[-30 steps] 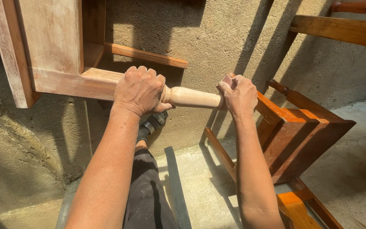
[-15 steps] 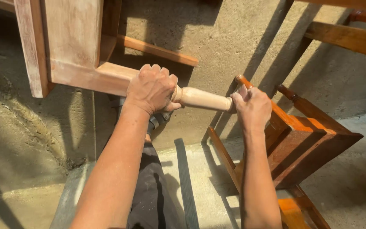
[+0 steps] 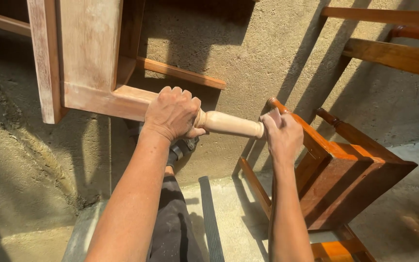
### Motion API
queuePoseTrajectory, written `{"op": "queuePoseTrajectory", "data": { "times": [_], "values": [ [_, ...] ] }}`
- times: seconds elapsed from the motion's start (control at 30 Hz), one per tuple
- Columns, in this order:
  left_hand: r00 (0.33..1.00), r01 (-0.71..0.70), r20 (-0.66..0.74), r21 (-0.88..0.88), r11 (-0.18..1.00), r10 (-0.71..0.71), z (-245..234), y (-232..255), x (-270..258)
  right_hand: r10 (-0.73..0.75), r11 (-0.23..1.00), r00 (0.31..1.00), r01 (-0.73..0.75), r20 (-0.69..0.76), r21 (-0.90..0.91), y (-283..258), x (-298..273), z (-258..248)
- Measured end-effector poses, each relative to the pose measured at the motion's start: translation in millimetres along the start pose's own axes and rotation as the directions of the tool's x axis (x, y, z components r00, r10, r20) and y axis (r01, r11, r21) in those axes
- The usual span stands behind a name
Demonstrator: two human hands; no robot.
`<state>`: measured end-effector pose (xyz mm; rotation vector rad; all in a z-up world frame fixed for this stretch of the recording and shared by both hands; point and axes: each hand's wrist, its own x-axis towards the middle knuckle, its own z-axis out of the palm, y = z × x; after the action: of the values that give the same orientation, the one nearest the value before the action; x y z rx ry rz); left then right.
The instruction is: The person is sanding the legs of a wooden chair using sandpaper to smooth the surface.
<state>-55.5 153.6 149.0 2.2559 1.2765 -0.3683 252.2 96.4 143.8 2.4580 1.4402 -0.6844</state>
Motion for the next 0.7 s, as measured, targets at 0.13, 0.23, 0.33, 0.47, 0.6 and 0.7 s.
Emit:
{"op": "queuePoseTrajectory", "data": {
  "times": [0.13, 0.23, 0.33, 0.47, 0.6, 0.7],
  "values": [
    [1.0, -0.008, 0.011, 0.013, 1.0, 0.008, 4, 1, -6, 0.035, 0.964, 0.996, -0.011, -0.086, 0.267, -2, -13, 1],
    [1.0, -0.01, -0.027, 0.039, 0.999, 0.011, -1, 1, 0, 0.121, 0.977, 0.993, -0.119, -0.002, 0.179, -10, 9, -1],
    [1.0, 0.008, 0.003, 0.01, 1.0, -0.009, 4, -2, 2, 0.03, 0.995, 0.996, -0.022, -0.082, 0.098, -10, -10, -1],
    [0.998, -0.012, -0.067, 0.004, 1.0, 0.012, 13, 3, -9, 0.031, 0.995, 0.998, -0.025, -0.061, 0.092, -16, -4, -6],
    [0.993, -0.011, -0.12, 0.008, 1.0, 0.012, 14, -3, 2, 0.009, 0.998, 0.999, -0.011, -0.032, -0.054, -5, 3, 2],
    [0.999, -0.004, -0.033, -0.017, 1.0, 0.004, 7, 0, -3, -0.075, 0.981, 0.985, 0.101, -0.156, 0.164, -6, -16, -2]
  ]
}}
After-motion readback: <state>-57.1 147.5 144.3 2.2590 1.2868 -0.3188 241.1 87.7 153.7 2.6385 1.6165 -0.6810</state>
